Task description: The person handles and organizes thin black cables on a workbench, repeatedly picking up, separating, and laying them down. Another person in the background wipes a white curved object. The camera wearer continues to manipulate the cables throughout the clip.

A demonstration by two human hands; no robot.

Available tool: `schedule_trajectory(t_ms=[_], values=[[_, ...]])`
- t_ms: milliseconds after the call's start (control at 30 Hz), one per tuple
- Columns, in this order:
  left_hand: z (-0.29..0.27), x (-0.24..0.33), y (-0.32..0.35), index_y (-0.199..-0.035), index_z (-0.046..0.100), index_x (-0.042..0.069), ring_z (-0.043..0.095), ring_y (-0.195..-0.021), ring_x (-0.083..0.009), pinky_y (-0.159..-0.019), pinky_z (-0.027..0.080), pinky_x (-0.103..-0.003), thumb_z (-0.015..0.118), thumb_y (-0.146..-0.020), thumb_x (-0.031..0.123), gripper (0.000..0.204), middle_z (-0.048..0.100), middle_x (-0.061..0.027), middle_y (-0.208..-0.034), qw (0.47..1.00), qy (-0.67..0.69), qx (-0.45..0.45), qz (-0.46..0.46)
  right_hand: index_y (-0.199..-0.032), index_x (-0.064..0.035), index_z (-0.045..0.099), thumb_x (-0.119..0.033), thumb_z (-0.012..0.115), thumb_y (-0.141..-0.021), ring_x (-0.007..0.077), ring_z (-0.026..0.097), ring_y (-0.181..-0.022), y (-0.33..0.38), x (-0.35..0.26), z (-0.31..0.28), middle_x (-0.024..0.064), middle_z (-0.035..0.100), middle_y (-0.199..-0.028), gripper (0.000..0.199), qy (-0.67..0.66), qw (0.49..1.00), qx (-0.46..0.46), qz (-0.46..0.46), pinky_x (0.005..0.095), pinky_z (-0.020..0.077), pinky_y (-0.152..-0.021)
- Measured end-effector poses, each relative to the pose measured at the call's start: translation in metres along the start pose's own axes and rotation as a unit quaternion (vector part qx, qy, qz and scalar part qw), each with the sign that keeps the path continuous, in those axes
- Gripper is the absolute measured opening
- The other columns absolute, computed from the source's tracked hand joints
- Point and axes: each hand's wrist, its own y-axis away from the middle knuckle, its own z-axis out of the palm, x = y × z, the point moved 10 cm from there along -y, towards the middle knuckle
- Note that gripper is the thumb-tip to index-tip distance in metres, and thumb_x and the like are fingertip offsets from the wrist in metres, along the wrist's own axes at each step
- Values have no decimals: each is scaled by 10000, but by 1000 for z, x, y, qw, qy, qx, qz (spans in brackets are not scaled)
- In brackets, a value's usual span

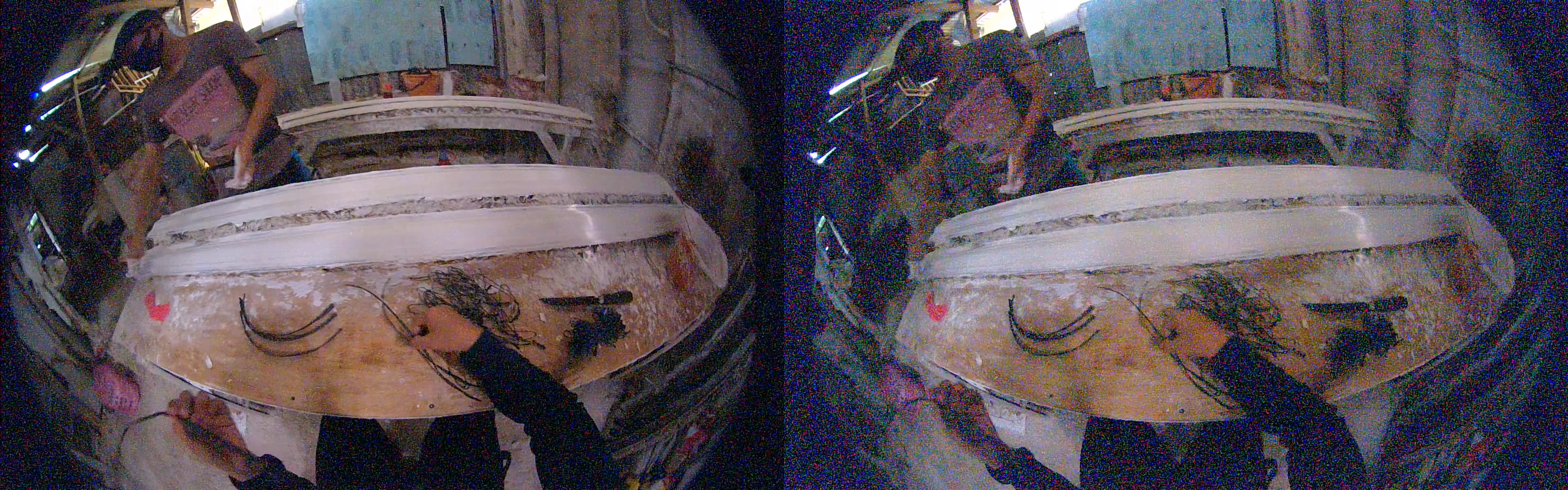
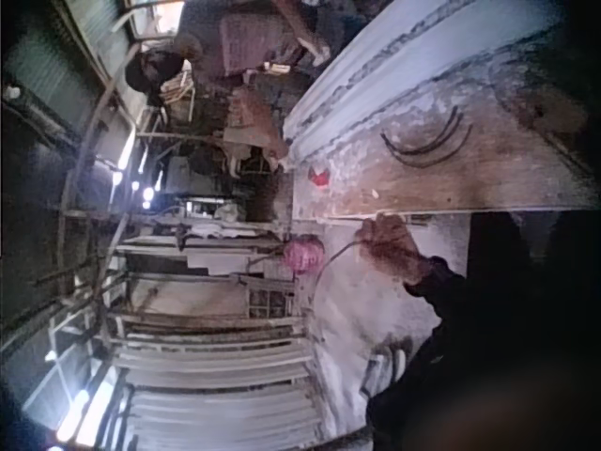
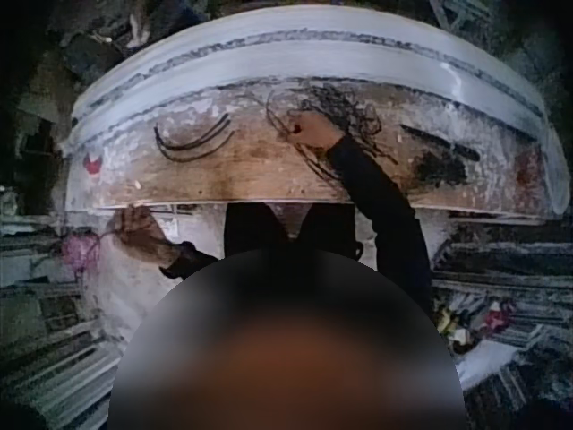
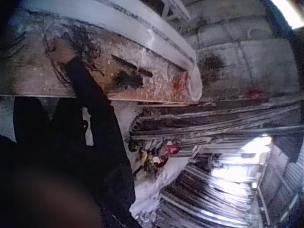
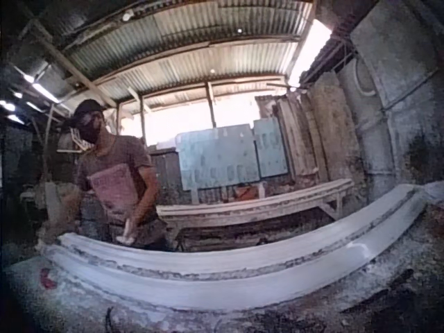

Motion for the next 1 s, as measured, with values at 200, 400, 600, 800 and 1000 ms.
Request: schedule_trajectory(t_ms=[200,400,600,800,1000], values=[[-35,-115,44,-807,496,82,462,-638,-106,-543,367,-208,478,-856,217,144,504,-17,-738,949,-179,195,-170,-735,-41,596,-244,636,-705,182,556,-506,1,3,-4,103,577,-599,209,-82,996,23,12,306,432,-501],[8,-227,69,-830,571,38,491,-669,-87,-591,397,-210,556,-810,102,69,547,8,-733,900,-273,65,-335,-786,-56,623,-201,621,-737,105,551,-590,-1,21,-7,71,601,-656,153,-129,987,40,90,274,445,-554],[18,-260,81,-914,596,-11,527,-741,-88,-680,418,-214,603,-775,63,157,599,-25,-828,879,-377,-6,-293,-814,-33,626,-229,622,-775,57,507,-703,0,-11,20,6,596,-743,199,-226,973,-50,-24,222,410,-656],[14,-260,80,-879,597,-17,550,-750,-101,-687,435,-218,620,-758,43,137,607,-47,-828,884,-379,-17,-272,-795,-36,612,-242,635,-764,59,492,-657,2,-16,28,-3,568,-696,210,-238,966,-99,14,215,406,-643],[19,-256,82,-861,594,-15,551,-728,-102,-679,439,-219,615,-757,34,116,603,-47,-810,878,-386,-20,-280,-771,-25,588,-157,613,-746,70,477,-625,5,-9,28,0,546,-668,136,-247,965,-78,35,235,405,-621]])
